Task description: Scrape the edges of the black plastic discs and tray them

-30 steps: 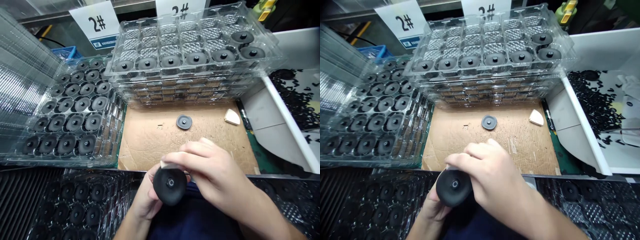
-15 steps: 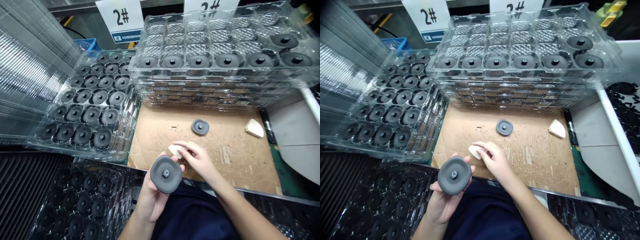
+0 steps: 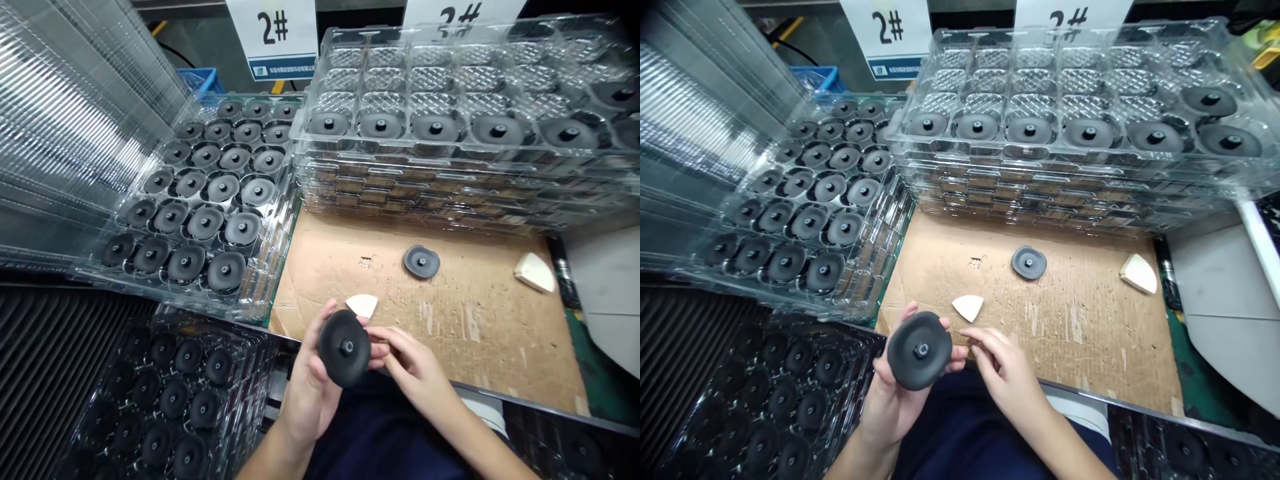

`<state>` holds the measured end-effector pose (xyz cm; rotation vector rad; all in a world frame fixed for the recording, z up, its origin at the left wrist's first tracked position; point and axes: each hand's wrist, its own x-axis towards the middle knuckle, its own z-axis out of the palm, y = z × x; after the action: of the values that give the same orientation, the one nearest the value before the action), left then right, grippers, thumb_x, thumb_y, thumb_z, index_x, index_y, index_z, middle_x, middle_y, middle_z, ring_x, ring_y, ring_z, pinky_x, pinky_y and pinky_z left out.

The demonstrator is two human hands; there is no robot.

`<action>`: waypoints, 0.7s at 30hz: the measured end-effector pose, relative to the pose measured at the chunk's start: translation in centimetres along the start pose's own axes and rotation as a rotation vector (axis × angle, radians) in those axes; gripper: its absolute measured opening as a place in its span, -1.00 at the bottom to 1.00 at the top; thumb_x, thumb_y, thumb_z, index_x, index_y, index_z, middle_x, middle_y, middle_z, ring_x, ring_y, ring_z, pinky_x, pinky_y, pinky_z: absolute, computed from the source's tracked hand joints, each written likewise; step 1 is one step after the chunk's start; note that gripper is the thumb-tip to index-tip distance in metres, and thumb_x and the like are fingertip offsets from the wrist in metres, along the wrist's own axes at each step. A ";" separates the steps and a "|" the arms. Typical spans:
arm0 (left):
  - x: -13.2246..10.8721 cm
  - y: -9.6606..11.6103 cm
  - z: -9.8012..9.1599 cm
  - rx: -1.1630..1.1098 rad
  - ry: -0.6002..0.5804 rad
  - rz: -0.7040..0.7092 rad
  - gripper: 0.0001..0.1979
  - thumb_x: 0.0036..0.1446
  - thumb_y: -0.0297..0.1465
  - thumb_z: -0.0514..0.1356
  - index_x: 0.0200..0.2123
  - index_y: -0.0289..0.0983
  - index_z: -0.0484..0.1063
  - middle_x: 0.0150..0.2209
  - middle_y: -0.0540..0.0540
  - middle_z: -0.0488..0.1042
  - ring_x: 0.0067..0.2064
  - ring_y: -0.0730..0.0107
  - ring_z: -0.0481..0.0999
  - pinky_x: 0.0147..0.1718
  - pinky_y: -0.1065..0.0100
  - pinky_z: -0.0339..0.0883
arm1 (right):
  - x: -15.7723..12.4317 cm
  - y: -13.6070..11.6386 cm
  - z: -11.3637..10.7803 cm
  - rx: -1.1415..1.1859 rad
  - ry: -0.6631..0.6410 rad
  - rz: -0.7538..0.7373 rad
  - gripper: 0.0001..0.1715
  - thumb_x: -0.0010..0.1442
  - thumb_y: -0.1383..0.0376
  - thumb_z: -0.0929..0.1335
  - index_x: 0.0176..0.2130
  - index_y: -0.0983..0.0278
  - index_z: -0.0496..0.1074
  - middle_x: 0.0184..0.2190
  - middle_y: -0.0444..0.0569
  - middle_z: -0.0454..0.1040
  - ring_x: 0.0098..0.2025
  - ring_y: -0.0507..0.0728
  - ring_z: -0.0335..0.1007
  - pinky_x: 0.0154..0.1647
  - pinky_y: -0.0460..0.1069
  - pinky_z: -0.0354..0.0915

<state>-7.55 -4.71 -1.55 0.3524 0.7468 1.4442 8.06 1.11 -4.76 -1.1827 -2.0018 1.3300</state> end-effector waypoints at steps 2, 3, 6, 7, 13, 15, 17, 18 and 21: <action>-0.2 0.0 -0.4 0.425 -0.040 0.193 -0.37 0.05 -0.26 0.24 0.17 0.20 0.10 0.11 -0.03 0.37 0.00 0.18 0.48 0.04 0.13 0.30 | -0.6 0.4 -0.1 -0.017 0.005 0.023 -0.70 0.23 0.35 0.24 -0.08 0.23 0.45 -0.22 0.03 0.54 -0.20 0.13 0.50 -0.27 -0.02 0.45; -0.2 -0.1 -0.5 0.640 -0.062 0.287 -0.23 0.02 -0.37 0.28 0.20 0.25 -0.02 0.11 -0.02 0.34 0.04 0.18 0.43 0.08 0.09 0.23 | -0.9 0.6 -0.2 -0.025 0.012 0.035 -0.68 0.23 0.35 0.23 -0.05 0.24 0.44 -0.21 0.04 0.54 -0.21 0.13 0.51 -0.30 -0.02 0.45; 0.0 -0.1 -0.5 1.048 -0.110 0.450 0.09 -0.08 -0.58 0.32 0.23 0.28 -0.33 0.06 -0.05 0.32 0.08 0.16 0.36 0.08 0.05 0.19 | -1.8 0.5 -1.2 -0.060 0.058 0.047 -0.66 0.24 0.35 0.23 -0.02 0.23 0.42 -0.22 0.03 0.53 -0.28 0.11 0.50 -0.37 -0.06 0.44; 0.2 -0.1 -0.3 1.105 -0.117 0.467 0.12 -0.09 -0.59 0.32 0.24 0.26 -0.38 0.05 -0.07 0.32 0.07 0.16 0.37 0.07 0.05 0.20 | -2.1 0.4 -1.6 -0.074 0.085 0.037 -0.67 0.24 0.35 0.23 -0.03 0.22 0.42 -0.24 0.02 0.53 -0.31 0.09 0.49 -0.38 -0.07 0.43; 0.1 -0.1 0.5 1.177 -0.147 0.491 0.15 -0.12 -0.59 0.34 0.28 0.07 -0.43 0.07 -0.18 0.37 0.06 0.16 0.40 0.07 0.09 0.21 | -3.1 -1.1 -3.4 -0.142 0.174 -0.233 -0.53 0.22 0.45 0.25 0.10 0.16 0.32 -0.24 0.00 0.50 -0.38 0.04 0.44 -0.41 -0.09 0.40; -0.2 -0.1 0.6 1.157 -0.152 0.483 0.14 -0.13 -0.59 0.35 0.29 0.06 -0.36 0.09 -0.18 0.38 0.08 0.15 0.40 0.09 0.11 0.19 | -3.0 -1.4 -4.0 -0.193 0.123 -0.333 -0.49 0.22 0.47 0.24 0.13 0.15 0.29 -0.19 0.02 0.49 -0.27 0.06 0.45 -0.31 -0.06 0.42; -0.5 -0.1 0.8 1.106 -0.128 0.385 0.06 -0.17 -0.56 0.38 0.28 0.03 -0.17 0.10 -0.15 0.40 0.10 0.13 0.38 0.12 0.14 0.15 | -2.8 -1.7 -4.7 -0.247 0.057 -0.403 -0.58 0.25 0.38 0.26 0.10 0.16 0.34 -0.21 0.02 0.50 -0.26 0.08 0.44 -0.30 -0.03 0.41; -0.6 -0.2 1.0 1.037 -0.097 0.280 -0.01 -0.18 -0.52 0.39 0.26 0.00 -0.03 0.10 -0.14 0.41 0.10 0.13 0.38 0.13 0.16 0.13 | -2.7 -1.9 -5.0 -0.259 0.038 -0.429 -0.65 0.26 0.31 0.28 0.05 0.18 0.39 -0.27 0.01 0.51 -0.30 0.09 0.43 -0.35 -0.03 0.39; -0.9 -0.6 1.5 0.734 0.027 -0.076 -0.51 -0.08 -0.25 0.34 -0.03 -0.20 0.42 -0.12 -0.14 0.55 -0.10 0.18 0.51 -0.06 0.25 0.30 | -2.5 -2.5 -5.1 -0.208 0.070 -0.431 -0.76 0.28 0.23 0.26 -0.23 0.25 0.49 -0.52 -0.07 0.44 -0.51 0.05 0.33 -0.53 -0.07 0.29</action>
<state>-6.10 -5.33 -0.66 0.8537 1.2896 1.0612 12.25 1.15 -0.13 -0.8004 -2.2211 0.8747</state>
